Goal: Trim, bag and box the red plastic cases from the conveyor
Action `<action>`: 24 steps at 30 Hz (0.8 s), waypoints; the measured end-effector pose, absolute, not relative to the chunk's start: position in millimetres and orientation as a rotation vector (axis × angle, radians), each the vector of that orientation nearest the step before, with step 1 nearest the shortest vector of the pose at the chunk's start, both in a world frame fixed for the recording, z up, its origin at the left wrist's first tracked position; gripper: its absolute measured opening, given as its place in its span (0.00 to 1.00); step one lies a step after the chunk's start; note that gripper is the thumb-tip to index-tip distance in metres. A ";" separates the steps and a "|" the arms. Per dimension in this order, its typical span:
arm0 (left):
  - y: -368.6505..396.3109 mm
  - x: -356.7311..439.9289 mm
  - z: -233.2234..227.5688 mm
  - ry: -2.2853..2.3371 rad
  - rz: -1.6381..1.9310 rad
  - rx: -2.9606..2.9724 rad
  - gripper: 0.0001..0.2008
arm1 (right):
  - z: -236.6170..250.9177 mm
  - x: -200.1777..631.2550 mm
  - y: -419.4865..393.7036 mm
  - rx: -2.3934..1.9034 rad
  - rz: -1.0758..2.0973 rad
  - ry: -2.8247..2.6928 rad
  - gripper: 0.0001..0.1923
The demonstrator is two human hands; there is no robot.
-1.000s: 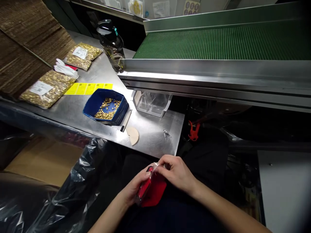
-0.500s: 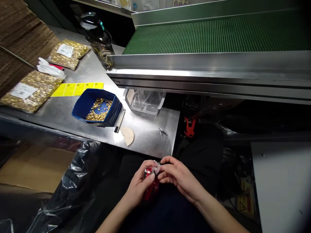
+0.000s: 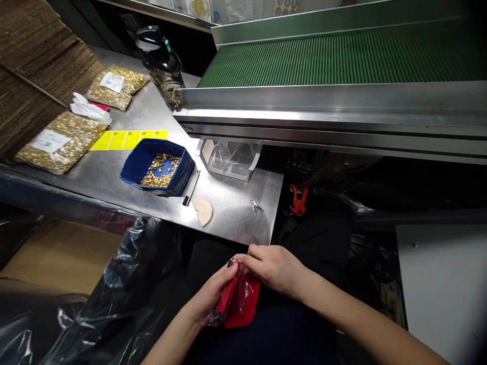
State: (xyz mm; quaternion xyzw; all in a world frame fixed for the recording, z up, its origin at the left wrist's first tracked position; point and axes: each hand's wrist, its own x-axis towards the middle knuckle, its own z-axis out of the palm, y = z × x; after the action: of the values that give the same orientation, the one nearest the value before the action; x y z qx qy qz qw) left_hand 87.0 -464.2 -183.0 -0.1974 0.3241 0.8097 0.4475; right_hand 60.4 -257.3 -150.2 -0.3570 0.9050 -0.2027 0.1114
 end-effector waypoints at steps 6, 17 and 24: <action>-468.4 85.2 -187.3 1.215 1.942 -0.099 0.43 | -134.1 69.4 -255.8 -0.816 -0.487 2.632 0.09; -476.6 98.6 -186.1 1.579 1.973 0.090 0.47 | -136.9 88.2 -255.9 0.169 -1.732 1.500 0.23; -466.0 87.2 -178.6 0.837 1.856 -0.734 0.29 | -116.9 87.9 -262.7 -0.824 -1.184 2.265 0.13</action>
State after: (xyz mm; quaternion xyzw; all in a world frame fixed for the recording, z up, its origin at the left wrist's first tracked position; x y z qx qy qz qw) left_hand 87.2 -466.0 -178.6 -0.2994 0.3414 0.7573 0.4694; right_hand 87.9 -262.7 -116.9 -0.2990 0.8216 -0.4294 0.2261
